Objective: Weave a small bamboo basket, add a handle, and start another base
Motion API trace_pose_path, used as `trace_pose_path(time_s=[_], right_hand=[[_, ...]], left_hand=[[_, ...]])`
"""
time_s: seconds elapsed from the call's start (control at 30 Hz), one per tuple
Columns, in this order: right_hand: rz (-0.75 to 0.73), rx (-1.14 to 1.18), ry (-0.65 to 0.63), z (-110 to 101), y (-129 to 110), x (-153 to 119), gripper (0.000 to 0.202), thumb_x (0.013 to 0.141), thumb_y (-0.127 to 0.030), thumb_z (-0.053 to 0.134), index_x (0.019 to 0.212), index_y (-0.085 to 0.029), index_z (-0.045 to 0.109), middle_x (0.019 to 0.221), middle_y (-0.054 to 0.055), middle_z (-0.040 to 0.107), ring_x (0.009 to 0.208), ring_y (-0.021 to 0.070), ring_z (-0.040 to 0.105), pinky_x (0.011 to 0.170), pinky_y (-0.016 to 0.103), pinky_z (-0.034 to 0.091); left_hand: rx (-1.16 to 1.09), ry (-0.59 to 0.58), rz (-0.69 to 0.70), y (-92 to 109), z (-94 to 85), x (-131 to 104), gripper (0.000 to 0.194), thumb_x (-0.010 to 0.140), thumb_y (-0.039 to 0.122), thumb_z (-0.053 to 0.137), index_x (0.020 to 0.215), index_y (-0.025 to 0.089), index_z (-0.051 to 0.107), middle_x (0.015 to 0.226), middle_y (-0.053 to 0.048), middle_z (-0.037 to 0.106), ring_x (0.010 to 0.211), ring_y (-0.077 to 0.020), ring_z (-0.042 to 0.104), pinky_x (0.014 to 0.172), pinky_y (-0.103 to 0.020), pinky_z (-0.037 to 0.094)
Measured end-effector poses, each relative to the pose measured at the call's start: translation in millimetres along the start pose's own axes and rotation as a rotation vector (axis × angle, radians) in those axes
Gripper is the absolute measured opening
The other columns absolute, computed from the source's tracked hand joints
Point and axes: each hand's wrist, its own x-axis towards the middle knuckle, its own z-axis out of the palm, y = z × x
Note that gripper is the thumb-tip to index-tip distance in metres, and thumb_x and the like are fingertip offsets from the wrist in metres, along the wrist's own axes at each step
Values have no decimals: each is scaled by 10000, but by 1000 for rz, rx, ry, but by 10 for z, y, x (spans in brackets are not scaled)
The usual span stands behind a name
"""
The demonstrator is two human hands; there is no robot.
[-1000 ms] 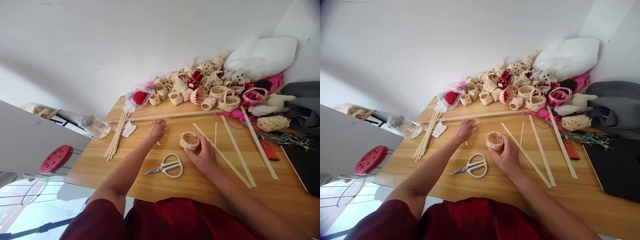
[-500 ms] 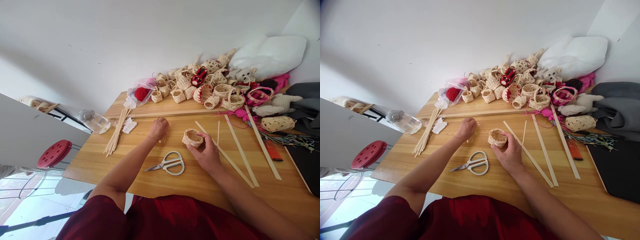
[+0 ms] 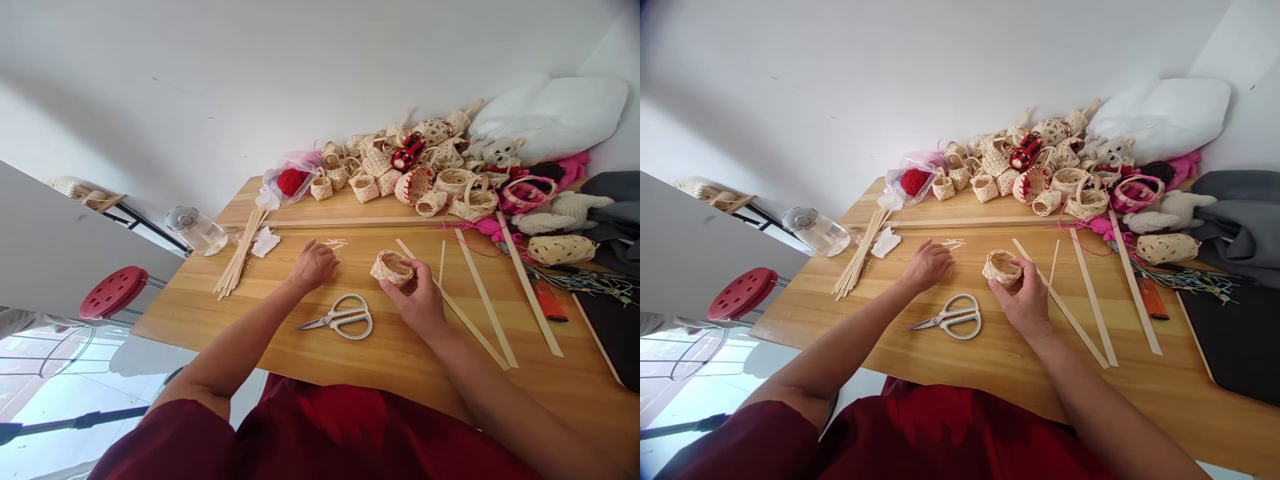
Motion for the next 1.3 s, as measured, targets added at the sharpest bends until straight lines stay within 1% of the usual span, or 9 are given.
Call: trace_pose_path(time_s=[0.13,0.27,0.37,0.47,0.6,0.87,1.07,1.17,1.3], right_hand=[[1,-5,10,4,21,4,617,723,-552,814,1221,-258,600,1064,92,770,914,298,727,877,497,572],[41,15,4,-25,29,3,628,726,-553,815,1233,-258,591,1059,87,770,895,288,729,863,488,576],[49,23,-15,-43,21,5,644,733,-555,814,1248,-243,585,1067,94,768,909,284,730,871,481,576],[20,-16,-26,-36,8,14,637,737,-554,810,1245,-236,594,1097,109,764,956,298,723,894,495,566],[-19,-84,-17,-2,7,21,613,733,-557,806,1221,-241,611,1080,102,764,955,302,713,910,506,553],[18,-64,-36,-50,5,18,648,720,-601,797,1223,-235,616,1046,97,758,892,280,707,863,470,559],[35,-82,-23,-69,-53,6,633,717,-612,790,1207,-249,624,1084,108,762,923,302,720,851,472,559],[24,-99,-19,-53,-62,0,628,718,-610,790,1212,-257,631,1074,105,768,934,318,723,855,484,558],[15,-127,-34,-38,-1,20,644,703,-608,800,1218,-258,636,1078,103,768,940,342,722,888,529,559]], left_hand=[[-101,0,-140,51,132,268,305,985,212,574,1261,191,703,1441,-119,655,1377,-239,567,1203,-411,436],[-99,-11,-253,109,290,551,417,994,279,564,1364,95,617,1519,-227,561,1421,-342,525,1197,-526,433],[-121,-53,-192,73,259,417,332,1017,290,525,1292,165,664,1444,-145,642,1357,-287,586,1180,-460,464],[-141,-77,-115,6,140,46,286,1037,290,488,1224,234,697,1388,-78,684,1333,-218,608,1174,-372,469],[-145,-23,-131,-135,46,-276,309,1055,299,441,1186,242,715,1400,-76,682,1350,-220,598,1196,-410,448],[-131,-21,-233,-350,189,239,332,1031,241,468,1292,167,661,1423,-138,665,1376,-245,590,1206,-448,433],[-128,-75,-139,-171,99,25,278,1045,362,500,1111,281,758,1226,-14,773,1167,-165,691,1114,-327,483],[-41,7,-326,-390,-29,-112,341,1049,325,442,1162,237,752,1268,-81,753,1209,-245,645,1108,-429,470],[95,80,-628,-931,-187,-136,408,974,207,471,1326,219,676,1500,-134,600,1422,-352,459,1165,-577,370]])
